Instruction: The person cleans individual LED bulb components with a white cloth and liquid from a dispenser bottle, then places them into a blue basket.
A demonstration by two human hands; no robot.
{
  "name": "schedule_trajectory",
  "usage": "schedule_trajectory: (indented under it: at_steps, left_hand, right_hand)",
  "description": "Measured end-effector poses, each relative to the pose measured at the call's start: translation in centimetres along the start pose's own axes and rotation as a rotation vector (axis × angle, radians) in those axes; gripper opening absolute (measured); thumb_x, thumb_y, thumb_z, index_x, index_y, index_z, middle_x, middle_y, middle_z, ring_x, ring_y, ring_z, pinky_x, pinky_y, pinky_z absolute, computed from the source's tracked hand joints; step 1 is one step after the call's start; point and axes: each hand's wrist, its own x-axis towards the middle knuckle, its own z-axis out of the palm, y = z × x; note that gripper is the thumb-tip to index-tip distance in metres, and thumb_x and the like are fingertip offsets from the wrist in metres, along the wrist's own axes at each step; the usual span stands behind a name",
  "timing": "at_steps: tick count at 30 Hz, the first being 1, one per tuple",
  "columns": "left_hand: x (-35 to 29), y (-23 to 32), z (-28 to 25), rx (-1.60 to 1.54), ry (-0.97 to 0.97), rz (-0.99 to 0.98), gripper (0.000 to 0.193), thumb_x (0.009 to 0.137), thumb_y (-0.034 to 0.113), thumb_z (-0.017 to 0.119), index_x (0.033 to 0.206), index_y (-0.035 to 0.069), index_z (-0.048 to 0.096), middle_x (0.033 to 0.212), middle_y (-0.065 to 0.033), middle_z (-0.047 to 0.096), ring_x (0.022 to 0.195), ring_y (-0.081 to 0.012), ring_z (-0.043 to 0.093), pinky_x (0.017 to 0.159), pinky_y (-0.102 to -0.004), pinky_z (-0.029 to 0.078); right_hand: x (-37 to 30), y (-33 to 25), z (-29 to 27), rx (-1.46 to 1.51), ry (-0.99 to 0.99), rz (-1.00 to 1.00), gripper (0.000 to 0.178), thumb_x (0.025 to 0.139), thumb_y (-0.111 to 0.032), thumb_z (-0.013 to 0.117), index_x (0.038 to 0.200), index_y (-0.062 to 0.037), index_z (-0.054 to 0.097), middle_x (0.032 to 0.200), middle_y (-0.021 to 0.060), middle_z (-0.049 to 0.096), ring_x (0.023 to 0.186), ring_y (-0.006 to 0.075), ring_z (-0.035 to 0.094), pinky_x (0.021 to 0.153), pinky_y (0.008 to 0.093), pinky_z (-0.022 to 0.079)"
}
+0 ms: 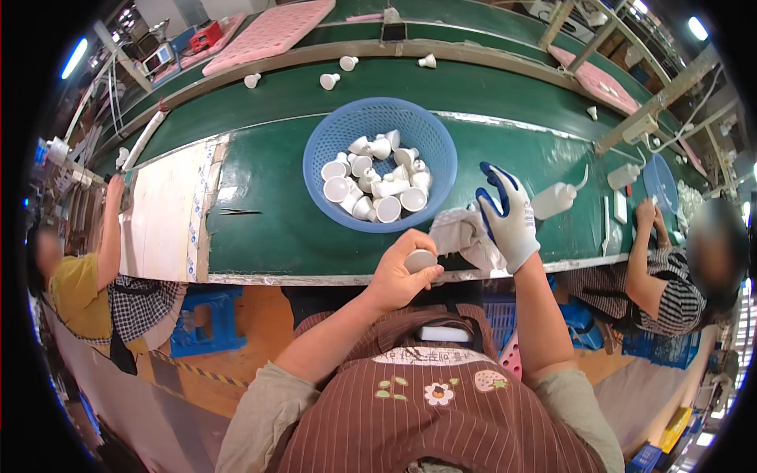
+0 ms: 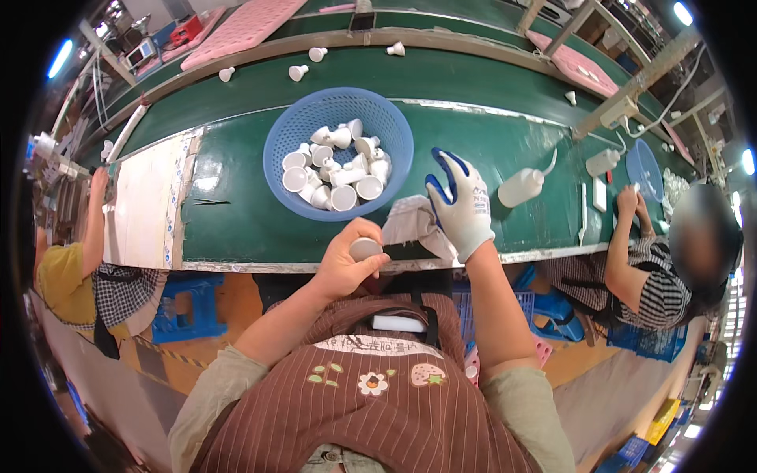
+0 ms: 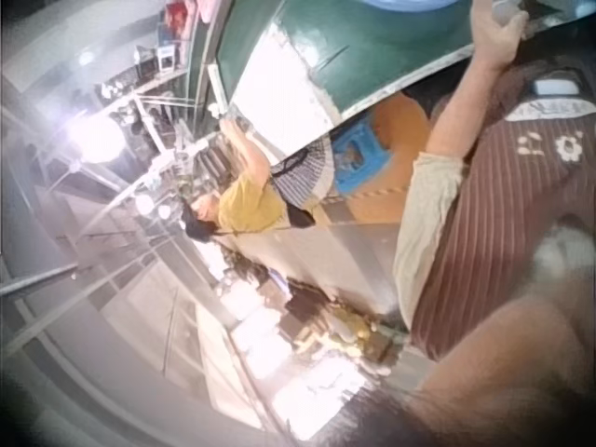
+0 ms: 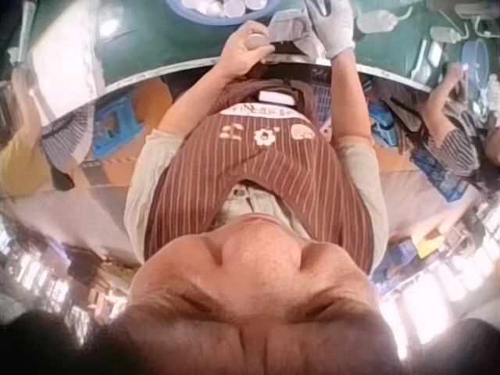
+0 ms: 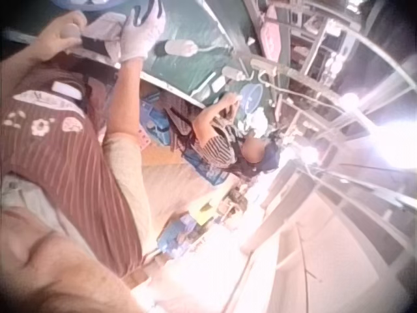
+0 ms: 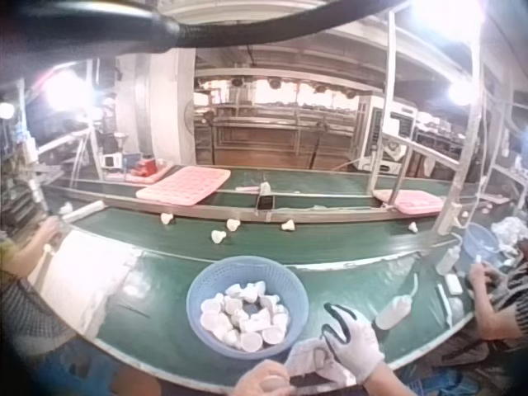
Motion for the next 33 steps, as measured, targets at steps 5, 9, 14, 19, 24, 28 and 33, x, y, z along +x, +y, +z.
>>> schedule_trajectory:
  at_steps: [5,9,14,19,24,28,33]
  left_hand:
    - [0.0,-0.1,-1.1,-0.059,0.034,-0.450,0.013,0.096,0.015,0.063,0.093,0.006,0.055,0.074,-0.0019,0.052,0.053,-0.0065,0.052,0.044,-0.0229,0.043]
    - [0.0,0.7,-2.6,-0.579,0.207,-0.463,0.026,0.105,0.027,0.050,0.095,0.003,0.053,0.071,-0.0030,0.052,0.051,-0.0099,0.052,0.042,-0.0242,0.042]
    - [-0.8,3.6,-3.4,-0.749,0.159,-0.455,0.027,0.099,0.007,0.053,0.126,0.003,0.048,0.106,-0.0080,0.054,0.090,-0.0166,0.061,0.089,-0.0392,0.057]
    - [-1.4,4.0,-2.9,-0.680,0.172,-0.453,0.029,0.088,-0.003,0.058,0.116,0.004,0.050,0.108,-0.0074,0.053,0.087,-0.0167,0.063,0.082,-0.0374,0.058]
    - [-0.6,2.6,-2.0,-0.542,0.207,-0.447,0.020,0.081,0.003,0.065,0.097,0.004,0.053,0.093,-0.0059,0.054,0.063,-0.0165,0.059,0.052,-0.0313,0.054]
    - [-0.6,3.0,-2.1,-0.429,0.214,-0.344,0.011,0.081,0.007,0.053,0.091,0.003,0.052,0.090,-0.0091,0.051,0.051,-0.0146,0.049,0.039,-0.0283,0.046]
    - [0.6,2.4,-1.5,-0.510,0.152,-0.418,0.015,0.088,0.011,0.044,0.089,-0.001,0.052,0.084,-0.0128,0.055,0.047,-0.0162,0.050,0.037,-0.0291,0.045]
  right_hand:
    - [2.5,-2.9,1.6,-0.180,-0.125,-0.185,0.049,0.086,-0.018,0.069,0.132,-0.0077,0.058,0.129,0.0172,0.060,0.121,0.0372,0.053,0.106,0.0460,0.040]
    - [3.5,-4.3,2.6,-0.093,-0.125,-0.191,0.046,0.085,-0.017,0.069,0.129,-0.0069,0.060,0.125,0.0185,0.062,0.118,0.0385,0.055,0.104,0.0451,0.042]
    - [0.7,-1.9,3.1,0.038,0.085,-0.048,0.041,0.087,-0.009,0.065,0.128,-0.0063,0.062,0.124,0.0164,0.063,0.117,0.0354,0.055,0.102,0.0423,0.043]
    - [-3.2,3.0,4.3,-0.052,0.148,0.053,0.040,0.087,-0.009,0.064,0.128,-0.0081,0.063,0.124,0.0149,0.063,0.117,0.0338,0.056,0.101,0.0427,0.043]
    - [-5.7,6.0,4.3,-0.205,-0.010,0.142,0.045,0.085,-0.019,0.065,0.129,-0.0087,0.061,0.127,0.0160,0.062,0.121,0.0356,0.055,0.106,0.0438,0.040]
    - [-5.0,7.1,3.5,-0.103,-0.168,-0.032,0.041,0.088,-0.017,0.067,0.126,-0.0046,0.063,0.126,0.0182,0.062,0.120,0.0374,0.055,0.105,0.0422,0.042]
    - [-4.8,9.8,-0.6,0.067,-0.164,0.185,0.038,0.088,-0.015,0.068,0.125,-0.0053,0.064,0.114,0.0174,0.067,0.102,0.0328,0.065,0.091,0.0383,0.051]
